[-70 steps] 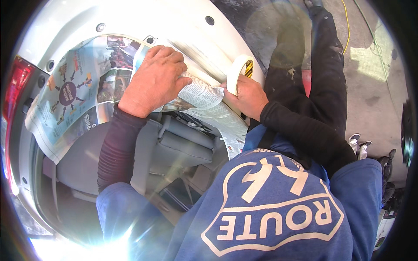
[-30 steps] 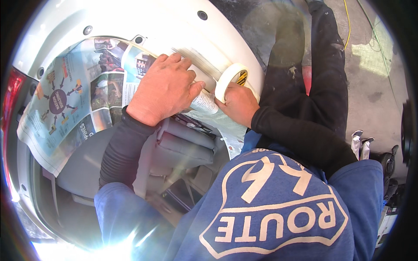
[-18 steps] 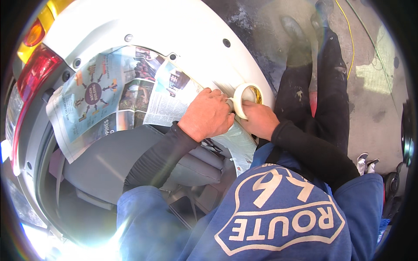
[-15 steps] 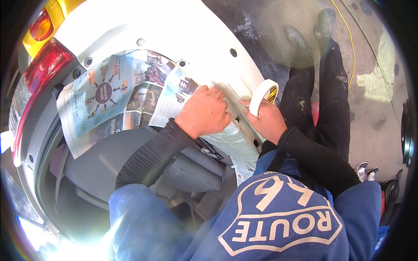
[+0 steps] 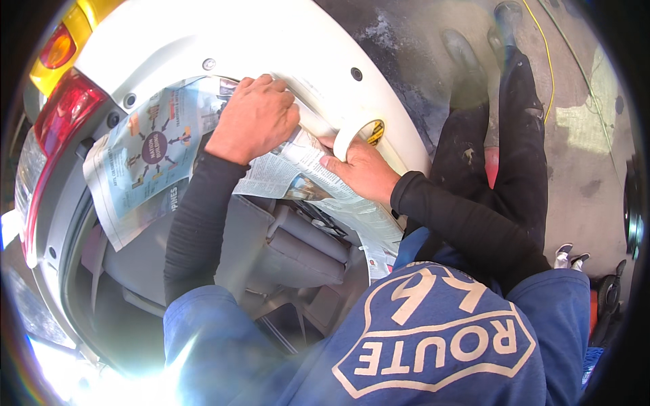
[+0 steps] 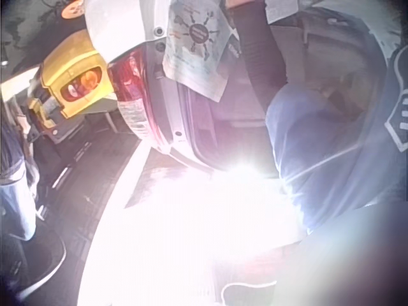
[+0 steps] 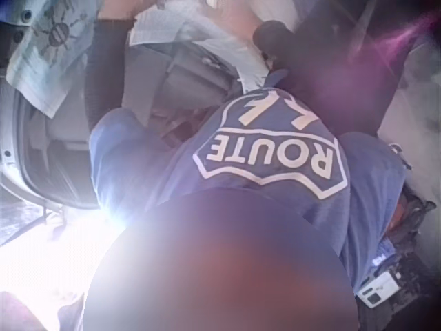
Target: The person applies masking tape to secure newspaper over a white car bumper, then uses a wet sanding block to smooth the surface and wipes it with a cloth.
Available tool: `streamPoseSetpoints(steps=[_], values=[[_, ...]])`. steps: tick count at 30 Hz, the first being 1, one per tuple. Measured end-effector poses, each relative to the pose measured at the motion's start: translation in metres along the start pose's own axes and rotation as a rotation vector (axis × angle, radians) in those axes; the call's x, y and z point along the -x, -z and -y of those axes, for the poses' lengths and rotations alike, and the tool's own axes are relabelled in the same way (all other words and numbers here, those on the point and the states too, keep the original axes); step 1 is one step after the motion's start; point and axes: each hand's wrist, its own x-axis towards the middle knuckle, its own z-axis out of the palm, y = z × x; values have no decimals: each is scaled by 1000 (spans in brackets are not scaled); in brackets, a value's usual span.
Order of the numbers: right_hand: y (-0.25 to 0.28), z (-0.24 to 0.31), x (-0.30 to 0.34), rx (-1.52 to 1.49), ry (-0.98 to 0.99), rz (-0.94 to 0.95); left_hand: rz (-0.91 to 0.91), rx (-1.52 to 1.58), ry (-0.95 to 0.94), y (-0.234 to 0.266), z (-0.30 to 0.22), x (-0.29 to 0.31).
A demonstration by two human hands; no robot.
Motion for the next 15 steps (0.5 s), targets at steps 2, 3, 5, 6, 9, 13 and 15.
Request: streamPoseSetpoints(steps=[2, 3, 5, 6, 9, 13, 15], values=[[-1, -2, -7, 50, 18, -50, -92, 71, -3, -1, 3, 4], [-3, -3, -10, -46, 7, -46, -108, 103, 32, -3, 4, 7], [-9, -5, -18, -198, -48, 27, -118, 104, -25, -6, 9, 13], [-12, -6, -20, -160, -60, -7, -120, 123, -43, -9, 12, 14], [-20, -5, -26, 34, 38, 1, -145, 147, -86, -17, 13, 16], [-21, 6, -32, -157, -11, -56, -170, 59, -97, -20, 4, 18], [-17, 9, -37, -116, -40, -39, -181, 74, -88, -21, 4, 13]])
